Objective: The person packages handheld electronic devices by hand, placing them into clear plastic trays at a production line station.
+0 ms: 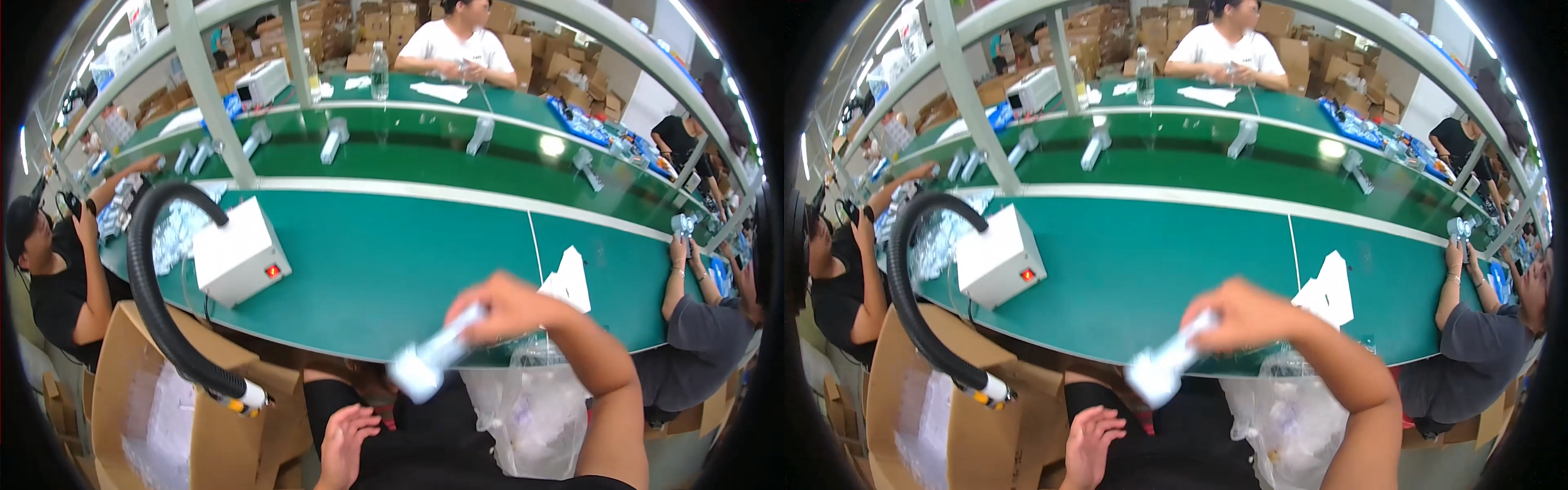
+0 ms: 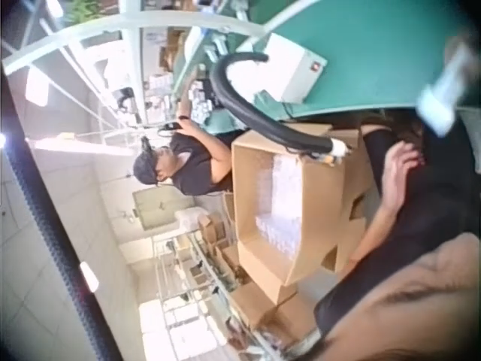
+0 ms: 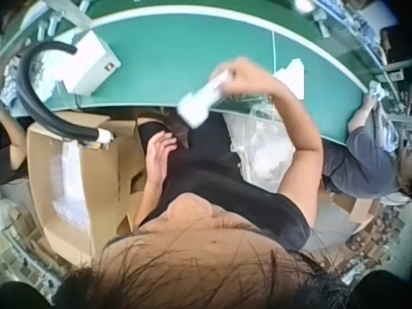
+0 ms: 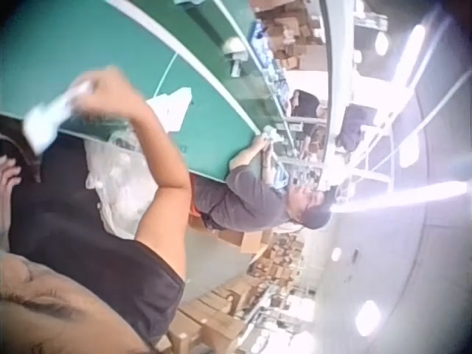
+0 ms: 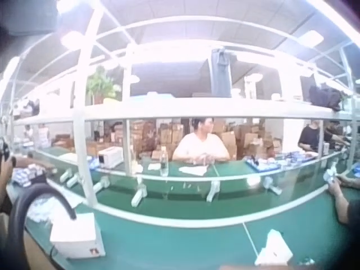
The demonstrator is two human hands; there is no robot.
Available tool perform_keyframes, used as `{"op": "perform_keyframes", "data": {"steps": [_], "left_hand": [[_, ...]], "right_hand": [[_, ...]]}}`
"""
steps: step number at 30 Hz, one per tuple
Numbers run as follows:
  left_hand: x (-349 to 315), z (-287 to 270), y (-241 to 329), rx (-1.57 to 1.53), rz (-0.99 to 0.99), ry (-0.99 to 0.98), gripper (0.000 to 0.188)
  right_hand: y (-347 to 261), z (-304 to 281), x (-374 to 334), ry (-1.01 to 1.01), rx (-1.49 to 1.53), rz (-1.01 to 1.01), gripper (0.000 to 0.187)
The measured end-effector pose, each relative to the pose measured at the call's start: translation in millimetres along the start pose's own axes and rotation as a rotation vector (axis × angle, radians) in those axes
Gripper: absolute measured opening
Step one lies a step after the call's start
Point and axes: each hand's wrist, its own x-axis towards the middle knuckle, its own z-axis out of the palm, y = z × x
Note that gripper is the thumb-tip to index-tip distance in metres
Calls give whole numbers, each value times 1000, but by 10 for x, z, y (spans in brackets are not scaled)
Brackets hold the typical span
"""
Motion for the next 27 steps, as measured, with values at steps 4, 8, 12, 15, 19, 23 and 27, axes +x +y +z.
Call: {"op": "perform_keyframes", "data": {"steps": [4,8,12,15,19,23,27], "left_hand": [[-100,-330,-40,117,-94,-22,42],[-14,-404,-394,208,-138,-76,37],[88,-456,-594,212,-257,-147,45],[58,-513,-556,236,-287,-103,47],[-76,-653,-320,315,-232,106,41],[-181,-373,-68,212,-205,273,35],[-324,-228,462,431,-75,216,30]], "right_hand": [[360,-973,530,636,203,253,39],[1400,-1303,1345,1183,-84,339,55],[1745,-1332,1983,1317,-499,500,49],[1841,-1264,2235,1144,-805,490,39],[1855,-1440,2448,950,-1353,325,39],[1611,-1868,2095,782,-1076,789,42],[3251,-2428,1873,783,-984,782,47]]}}
